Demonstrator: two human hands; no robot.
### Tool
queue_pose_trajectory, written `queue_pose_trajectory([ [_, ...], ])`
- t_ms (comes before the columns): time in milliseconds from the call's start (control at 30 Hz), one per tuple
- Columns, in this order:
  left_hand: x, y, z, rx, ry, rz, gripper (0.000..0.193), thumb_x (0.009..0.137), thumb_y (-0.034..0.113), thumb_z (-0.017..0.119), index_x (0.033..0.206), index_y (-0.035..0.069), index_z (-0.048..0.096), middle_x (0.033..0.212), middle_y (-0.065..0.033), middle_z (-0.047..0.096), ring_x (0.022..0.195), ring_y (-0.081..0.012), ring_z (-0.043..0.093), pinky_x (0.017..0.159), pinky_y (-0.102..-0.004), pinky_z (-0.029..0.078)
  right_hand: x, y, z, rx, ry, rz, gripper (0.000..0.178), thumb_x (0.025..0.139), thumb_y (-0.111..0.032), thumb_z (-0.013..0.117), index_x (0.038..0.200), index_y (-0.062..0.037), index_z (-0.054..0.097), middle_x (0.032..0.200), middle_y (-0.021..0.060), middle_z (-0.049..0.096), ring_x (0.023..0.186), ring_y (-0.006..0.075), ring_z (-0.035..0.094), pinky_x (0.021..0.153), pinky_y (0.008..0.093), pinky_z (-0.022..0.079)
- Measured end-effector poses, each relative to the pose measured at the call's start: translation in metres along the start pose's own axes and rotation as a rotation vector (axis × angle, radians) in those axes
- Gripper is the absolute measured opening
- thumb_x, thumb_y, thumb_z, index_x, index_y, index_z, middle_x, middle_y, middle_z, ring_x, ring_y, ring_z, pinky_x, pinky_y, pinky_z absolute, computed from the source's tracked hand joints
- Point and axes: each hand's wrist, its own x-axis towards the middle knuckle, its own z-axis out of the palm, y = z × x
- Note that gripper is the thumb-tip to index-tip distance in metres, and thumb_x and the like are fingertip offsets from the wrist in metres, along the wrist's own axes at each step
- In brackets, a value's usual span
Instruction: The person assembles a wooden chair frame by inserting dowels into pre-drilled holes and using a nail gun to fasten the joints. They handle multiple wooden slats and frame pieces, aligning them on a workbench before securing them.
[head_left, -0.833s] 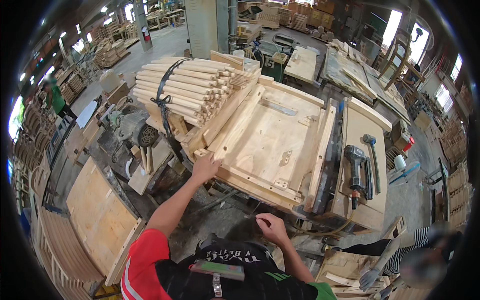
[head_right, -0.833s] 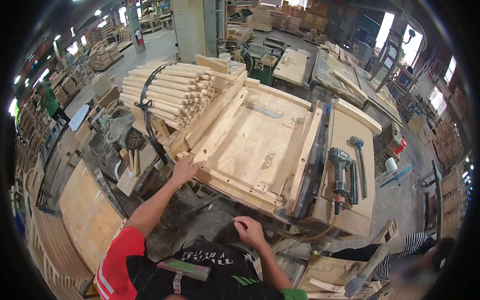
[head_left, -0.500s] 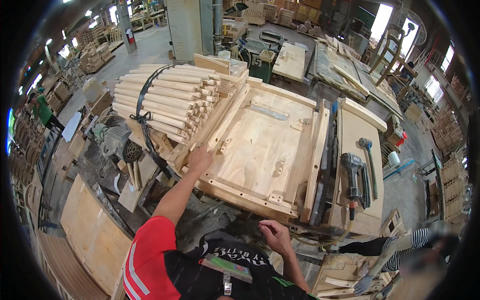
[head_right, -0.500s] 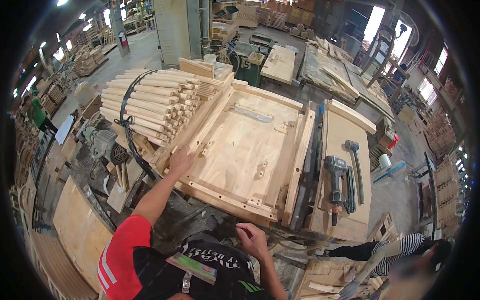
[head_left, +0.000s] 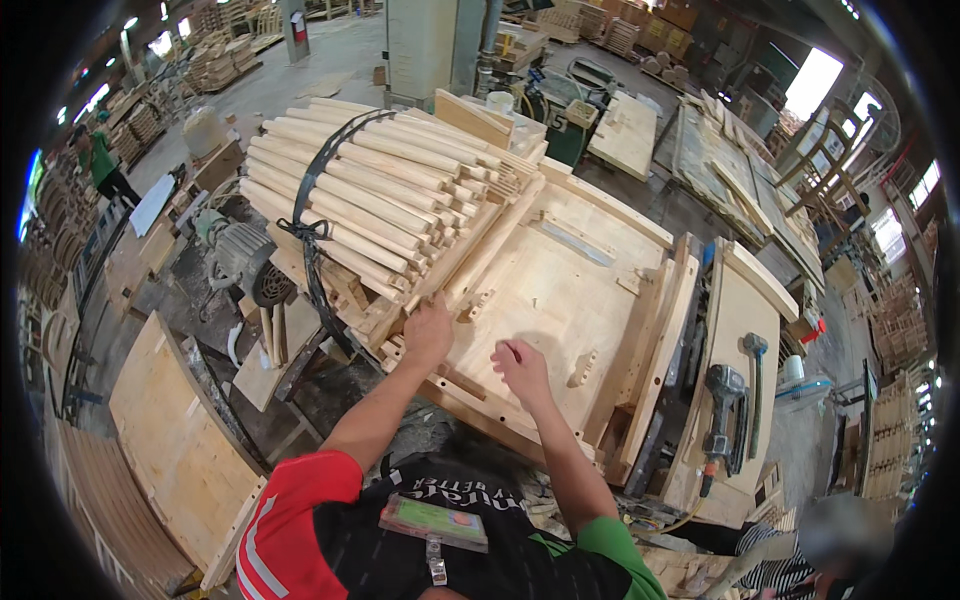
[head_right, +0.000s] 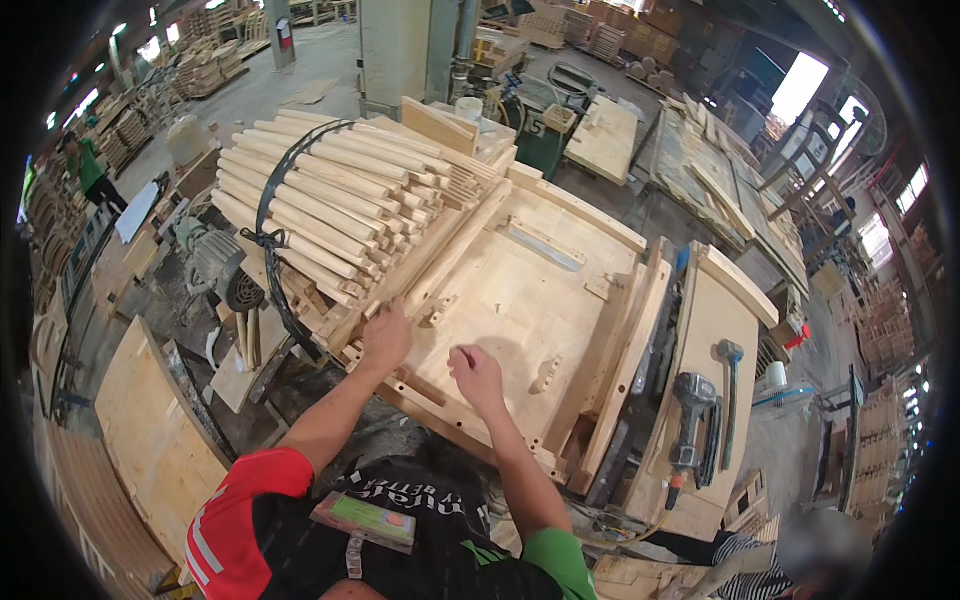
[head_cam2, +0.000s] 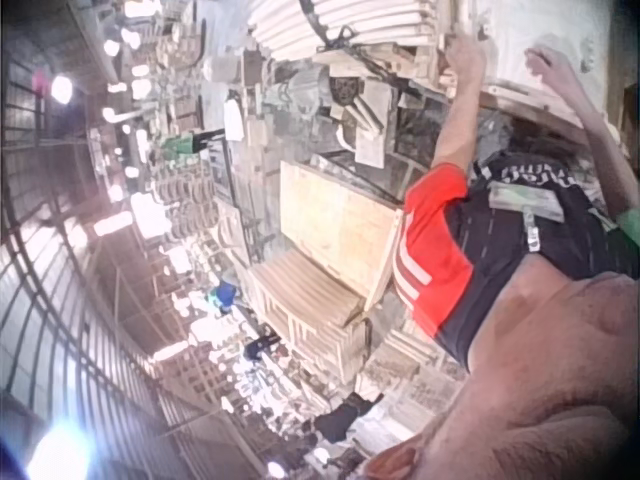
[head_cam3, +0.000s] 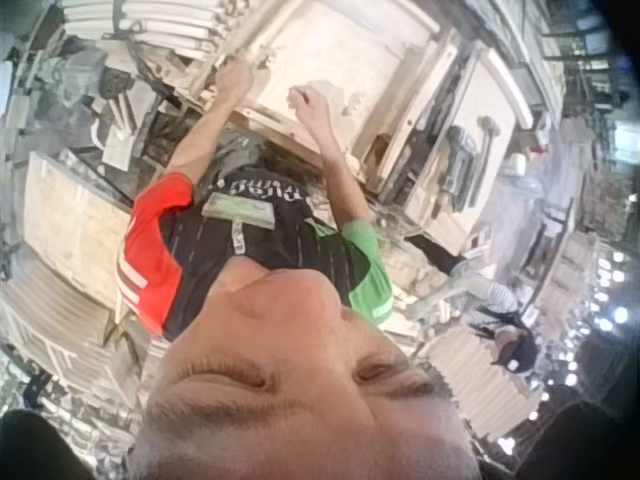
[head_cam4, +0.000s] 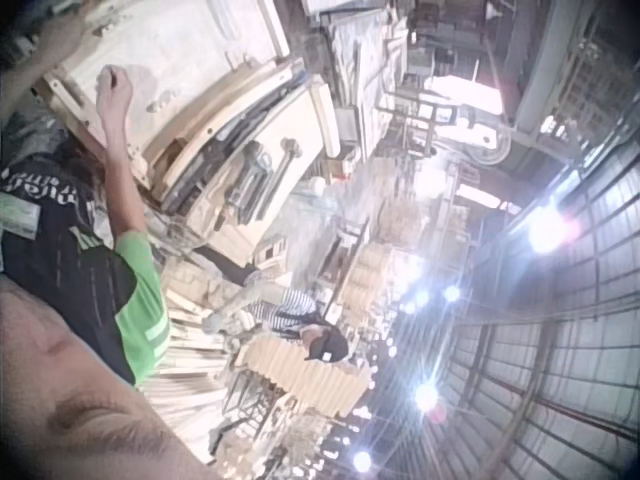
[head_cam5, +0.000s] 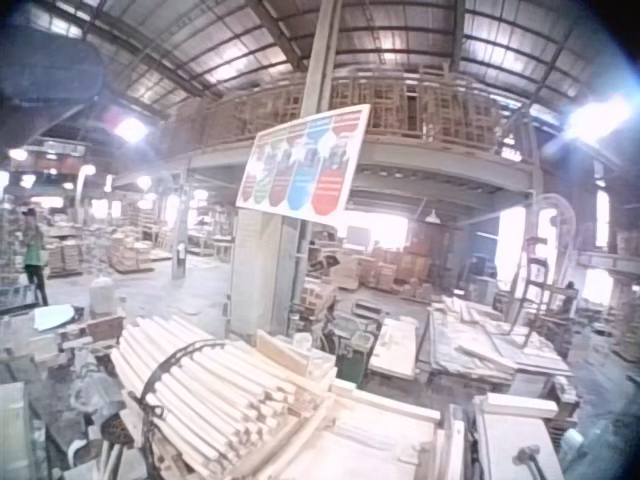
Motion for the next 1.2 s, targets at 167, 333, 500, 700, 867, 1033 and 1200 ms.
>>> queue_pose_trajectory([
  [167, 0.003, -0.002, 0.005, 0.017, 0.009, 0.012, 0.046, 0.100, 0.023, 0.062, 0.139, 0.001, 0.053, 0.124, -0.0326, 0.063, 0.109, -0.0438, 0.069, 0.092, -0.0522, 0.057, 0.073, -0.006, 0.052, 0.043, -0.127, 0.188, 0.029, 0.106, -0.031, 0.061, 0.110, -0.0044, 0.072, 0.092, 0.0040, 0.074, 0.075, 0.0127, 0.068, 0.059, 0.0277, 0.052],
  [333, 0.016, 0.001, 0.011, 0.080, -0.048, -0.053, 0.043, 0.101, 0.022, 0.060, 0.138, 0.001, 0.052, 0.122, -0.0308, 0.066, 0.102, -0.0419, 0.073, 0.086, -0.0490, 0.060, 0.081, 0.010, 0.071, 0.045, -0.200, 0.193, 0.027, 0.105, -0.030, 0.062, 0.110, -0.0058, 0.072, 0.092, 0.0028, 0.073, 0.074, 0.0127, 0.068, 0.057, 0.0272, 0.051],
  [500, 0.014, -0.002, 0.024, 0.188, -0.020, -0.091, 0.045, 0.101, 0.025, 0.062, 0.138, 0.003, 0.050, 0.119, -0.0288, 0.067, 0.100, -0.0390, 0.074, 0.079, -0.0467, 0.062, 0.073, 0.011, 0.049, 0.082, -0.270, 0.289, 0.024, 0.104, -0.026, 0.064, 0.115, -0.0056, 0.071, 0.095, 0.0037, 0.072, 0.076, 0.0124, 0.066, 0.061, 0.0276, 0.052],
  [700, 0.021, 0.005, 0.035, 0.340, 0.015, -0.031, 0.050, 0.097, 0.030, 0.069, 0.134, 0.004, 0.050, 0.112, -0.0226, 0.068, 0.093, -0.0355, 0.076, 0.074, -0.0439, 0.062, 0.082, 0.015, 0.015, 0.127, -0.242, 0.298, 0.024, 0.101, -0.022, 0.065, 0.117, -0.0060, 0.070, 0.098, 0.0049, 0.072, 0.079, 0.0127, 0.067, 0.064, 0.0278, 0.052],
  [867, 0.029, 0.003, 0.028, 0.334, -0.023, -0.022, 0.046, 0.090, 0.027, 0.074, 0.126, 0.004, 0.057, 0.108, -0.0205, 0.068, 0.096, -0.0337, 0.075, 0.070, -0.0416, 0.061, 0.089, 0.019, 0.006, 0.165, -0.292, 0.296, 0.024, 0.100, -0.022, 0.066, 0.117, -0.0060, 0.070, 0.098, 0.0048, 0.072, 0.081, 0.0129, 0.066, 0.066, 0.0275, 0.052],
  [1033, 0.001, -0.012, 0.005, 0.490, 0.076, 0.233, 0.029, 0.086, 0.017, 0.072, 0.111, 0.006, 0.063, 0.102, -0.0178, 0.066, 0.085, -0.0316, 0.075, 0.064, -0.0419, 0.060, 0.091, 0.019, -0.001, 0.126, -0.281, 0.309, 0.023, 0.101, -0.023, 0.064, 0.115, -0.0061, 0.071, 0.095, 0.0030, 0.071, 0.078, 0.0112, 0.065, 0.063, 0.0268, 0.051],
  [1200, -0.008, -0.030, -0.009, 0.524, 0.026, 0.236, 0.026, 0.085, 0.012, 0.070, 0.108, 0.006, 0.061, 0.099, -0.0171, 0.063, 0.073, -0.0303, 0.074, 0.054, -0.0401, 0.058, 0.101, 0.025, 0.003, 0.160, -0.319, 0.282, 0.022, 0.103, -0.026, 0.064, 0.112, -0.0069, 0.071, 0.093, 0.0014, 0.070, 0.077, 0.0101, 0.065, 0.063, 0.0261, 0.050],
])
